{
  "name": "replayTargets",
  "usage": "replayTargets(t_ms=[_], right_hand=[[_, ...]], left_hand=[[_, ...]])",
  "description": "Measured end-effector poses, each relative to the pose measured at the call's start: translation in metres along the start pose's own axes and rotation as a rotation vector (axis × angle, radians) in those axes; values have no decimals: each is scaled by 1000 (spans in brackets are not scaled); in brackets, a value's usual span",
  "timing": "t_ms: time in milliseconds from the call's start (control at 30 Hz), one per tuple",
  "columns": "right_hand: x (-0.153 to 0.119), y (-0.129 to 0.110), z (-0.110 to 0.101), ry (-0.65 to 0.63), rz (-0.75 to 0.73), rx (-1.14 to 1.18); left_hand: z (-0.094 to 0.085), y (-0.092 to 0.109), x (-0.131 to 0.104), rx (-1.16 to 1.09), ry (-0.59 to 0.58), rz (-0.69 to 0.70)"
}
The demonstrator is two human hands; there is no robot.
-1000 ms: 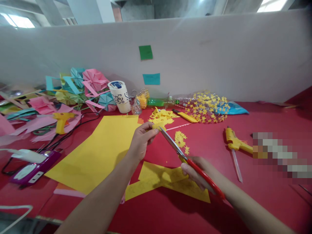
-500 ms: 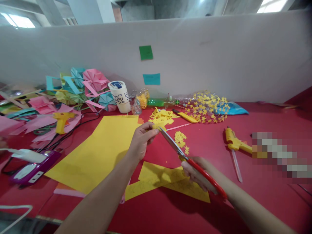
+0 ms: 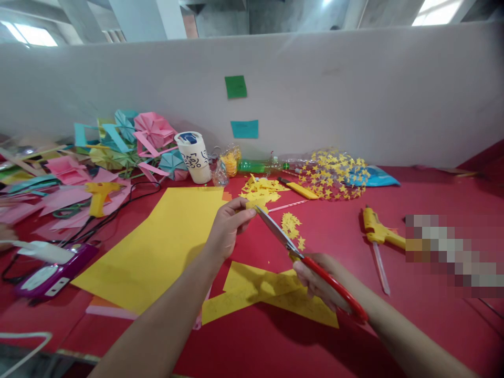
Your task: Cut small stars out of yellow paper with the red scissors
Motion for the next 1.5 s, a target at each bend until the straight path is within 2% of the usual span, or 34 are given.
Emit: replayTargets(t_ms=[267, 567, 900, 1200, 1500], right_hand=[[2, 8, 0, -20, -12, -24], [2, 3, -1, -14, -22, -46], [1, 11, 3, -19, -64, 9], [1, 6, 5, -19, -119, 56], [3, 12, 8, 10, 8, 59]], left_hand=[[1, 0, -1, -14, -3, -4], [1, 0, -2, 3, 19, -16], [7, -2, -5, 80, -24, 65], [9, -2, -5, 95, -70, 53], [9, -4, -4, 83, -63, 40]])
Point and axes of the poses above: each hand's wrist, its own x-axis towards the middle knuckle, its own z-axis out of the palm, y = z × x, the point moved 3 cm from there along x, towards the middle knuckle, and after that the axes turned 15 degrees about -z, right-handed, at the moved point
